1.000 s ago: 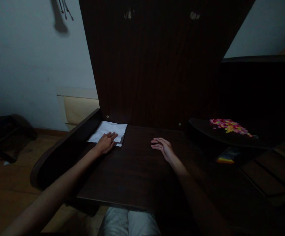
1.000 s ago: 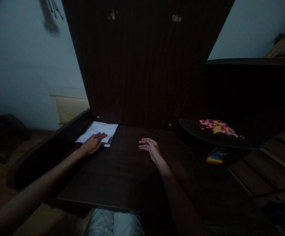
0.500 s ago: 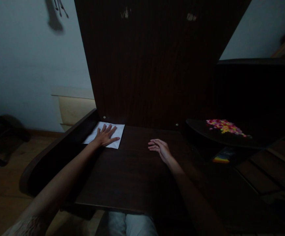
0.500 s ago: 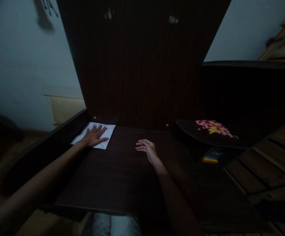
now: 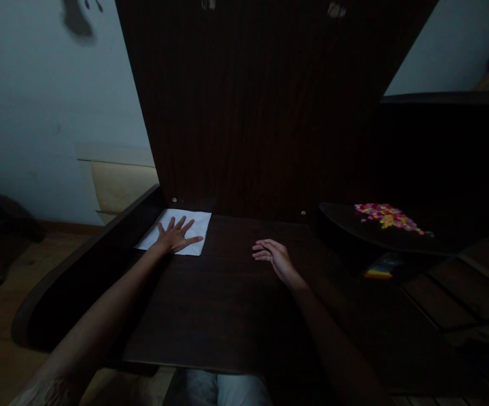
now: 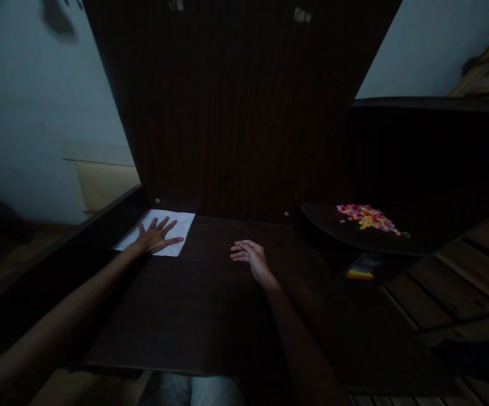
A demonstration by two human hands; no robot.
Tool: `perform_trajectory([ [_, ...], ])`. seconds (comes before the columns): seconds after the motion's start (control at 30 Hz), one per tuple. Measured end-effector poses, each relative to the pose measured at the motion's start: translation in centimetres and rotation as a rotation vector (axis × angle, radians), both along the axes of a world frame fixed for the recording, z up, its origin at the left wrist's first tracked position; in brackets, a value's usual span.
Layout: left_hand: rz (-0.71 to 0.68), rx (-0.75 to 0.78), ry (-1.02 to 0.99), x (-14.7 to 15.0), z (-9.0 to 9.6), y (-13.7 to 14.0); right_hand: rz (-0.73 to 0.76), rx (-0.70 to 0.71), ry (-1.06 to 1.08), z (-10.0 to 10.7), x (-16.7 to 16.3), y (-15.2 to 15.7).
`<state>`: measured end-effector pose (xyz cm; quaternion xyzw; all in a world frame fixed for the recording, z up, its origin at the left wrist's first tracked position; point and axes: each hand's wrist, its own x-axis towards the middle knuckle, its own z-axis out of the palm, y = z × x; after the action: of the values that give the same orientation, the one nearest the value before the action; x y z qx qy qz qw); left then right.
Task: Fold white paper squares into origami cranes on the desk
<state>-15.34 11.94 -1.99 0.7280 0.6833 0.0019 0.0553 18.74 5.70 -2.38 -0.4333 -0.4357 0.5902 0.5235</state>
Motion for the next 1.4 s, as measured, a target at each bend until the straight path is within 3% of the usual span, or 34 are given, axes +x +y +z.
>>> perform_trajectory([
  [0.5,-0.010,-0.019,0.014,-0.1,0.3,-0.4,-0.021,0.030,0.038,0.0,0.0,-0.4],
  [0.67,-0.013,-0.061,0.030,0.3,1.4,-0.7,-0.032,0.053,0.045,-0.2,-0.1,-0.6],
  [0.83,-0.011,0.004,0.020,0.7,2.3,-0.6,-0.030,0.060,0.051,-0.1,-0.3,-0.6],
  [1.13,0.061,-0.007,0.006,0.6,0.6,0.6,-0.012,0.074,0.032,-0.5,-0.3,-0.5],
  [1.4,0.053,-0.018,0.020,0.6,0.4,0.8,-0.004,0.072,0.011,-0.6,-0.2,-0.5],
])
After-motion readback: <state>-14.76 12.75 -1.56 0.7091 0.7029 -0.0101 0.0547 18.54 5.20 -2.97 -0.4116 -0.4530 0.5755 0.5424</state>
